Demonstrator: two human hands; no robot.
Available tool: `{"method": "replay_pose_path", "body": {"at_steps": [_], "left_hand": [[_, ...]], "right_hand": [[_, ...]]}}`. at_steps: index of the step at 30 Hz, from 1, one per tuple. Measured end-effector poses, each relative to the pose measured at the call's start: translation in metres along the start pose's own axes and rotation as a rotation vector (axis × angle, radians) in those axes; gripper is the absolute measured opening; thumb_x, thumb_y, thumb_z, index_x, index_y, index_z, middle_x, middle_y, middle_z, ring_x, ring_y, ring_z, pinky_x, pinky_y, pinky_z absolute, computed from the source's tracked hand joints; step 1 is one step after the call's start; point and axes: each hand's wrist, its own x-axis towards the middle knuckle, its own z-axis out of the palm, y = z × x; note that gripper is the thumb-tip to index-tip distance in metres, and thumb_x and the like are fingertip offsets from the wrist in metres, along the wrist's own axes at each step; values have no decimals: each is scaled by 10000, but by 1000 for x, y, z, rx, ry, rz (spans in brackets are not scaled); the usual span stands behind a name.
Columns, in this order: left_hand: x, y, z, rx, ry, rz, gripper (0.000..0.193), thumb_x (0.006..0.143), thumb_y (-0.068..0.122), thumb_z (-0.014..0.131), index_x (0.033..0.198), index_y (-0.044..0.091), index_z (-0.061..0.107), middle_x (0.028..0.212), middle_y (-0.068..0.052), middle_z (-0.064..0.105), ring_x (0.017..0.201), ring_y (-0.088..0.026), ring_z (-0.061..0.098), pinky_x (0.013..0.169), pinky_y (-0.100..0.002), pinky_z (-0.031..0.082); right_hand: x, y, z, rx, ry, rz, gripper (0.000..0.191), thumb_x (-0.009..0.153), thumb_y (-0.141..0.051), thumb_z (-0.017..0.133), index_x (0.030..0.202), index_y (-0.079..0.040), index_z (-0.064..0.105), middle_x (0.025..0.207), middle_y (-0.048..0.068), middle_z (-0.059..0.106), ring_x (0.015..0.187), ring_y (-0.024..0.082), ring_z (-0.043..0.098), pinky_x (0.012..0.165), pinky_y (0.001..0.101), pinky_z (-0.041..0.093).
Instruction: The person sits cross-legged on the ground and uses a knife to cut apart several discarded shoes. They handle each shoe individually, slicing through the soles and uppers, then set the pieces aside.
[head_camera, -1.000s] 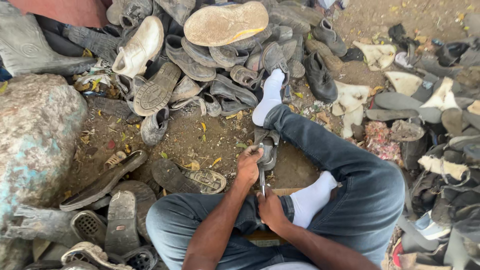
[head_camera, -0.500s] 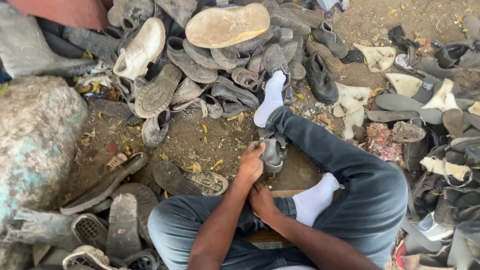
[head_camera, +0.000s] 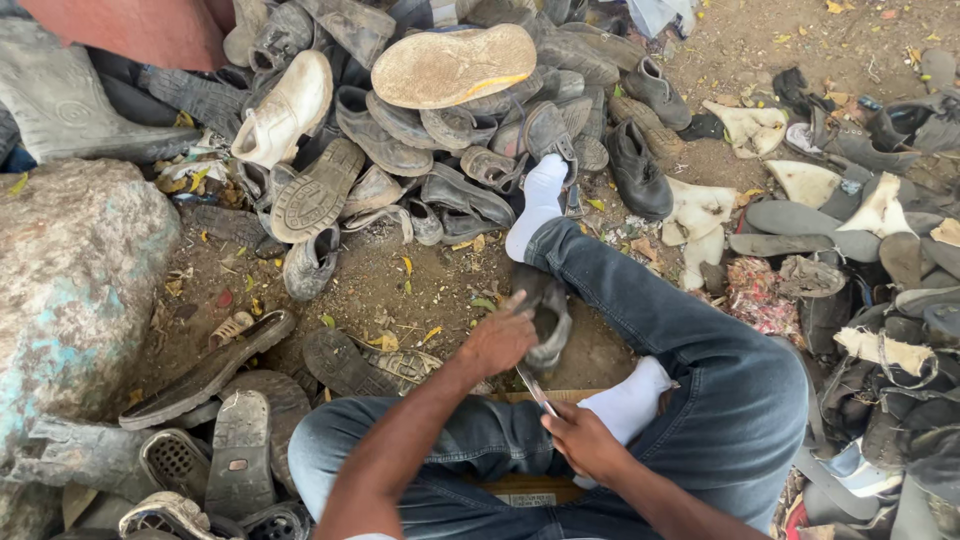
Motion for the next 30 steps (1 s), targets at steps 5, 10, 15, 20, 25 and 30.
{"method": "replay_pose_path", "body": {"at_steps": [5, 10, 15, 20, 25, 30], "left_hand": [[-12, 15, 22, 82, -136, 62, 171, 1013, 141, 560, 995, 119, 729, 888, -62, 719, 1003, -231, 663, 1310, -512, 191], [19, -11, 50, -126, 176, -306, 189, 896, 87, 642, 1056, 126, 736, 1039, -119, 716, 1028, -271, 658, 1112, -516, 333], [48, -36, 70, -174, 323, -542, 491, 732, 64, 724, 1218, 128, 731, 1134, -149, 691, 1077, -283, 615, 967, -469, 359], [57, -38, 66, -158, 322, -584, 335, 779, 87, 781, 1100, 182, 778, 1198, -48, 717, 1184, -219, 607, 1119, -483, 323], [67, -57, 61, -483, 346, -675, 341, 800, 96, 782, 1134, 160, 770, 1229, -59, 710, 1206, -244, 593, 1126, -471, 353], [58, -74, 72, -927, 666, -704, 284, 815, 133, 832, 1092, 94, 782, 1192, -133, 722, 1113, -296, 671, 980, -412, 526]], "right_hand": [[-17, 20, -25, -49, -46, 31, 393, 1054, -236, 549, 1399, -48, 562, 618, -18, 405, 371, 90, 314, 336, 290, 250], [6, 21, -39, -108, 77, -38, 499, 1026, -266, 564, 1491, -88, 522, 627, 8, 468, 394, 121, 380, 365, 308, 307], [25, -3, -57, -150, 176, -171, 535, 1011, -288, 587, 1513, -118, 511, 633, -15, 484, 446, 91, 411, 395, 287, 331], [22, -38, -71, -218, 189, -279, 420, 1018, -275, 588, 1355, -27, 630, 617, -19, 470, 437, 100, 409, 391, 297, 329], [17, -55, -75, -355, 260, -240, 400, 1000, -270, 578, 1350, -77, 590, 586, 8, 476, 424, 118, 459, 407, 311, 380], [57, -54, -75, -393, 183, -65, 393, 1032, -339, 563, 1287, -50, 637, 621, 21, 503, 459, 155, 414, 454, 363, 351]]}}
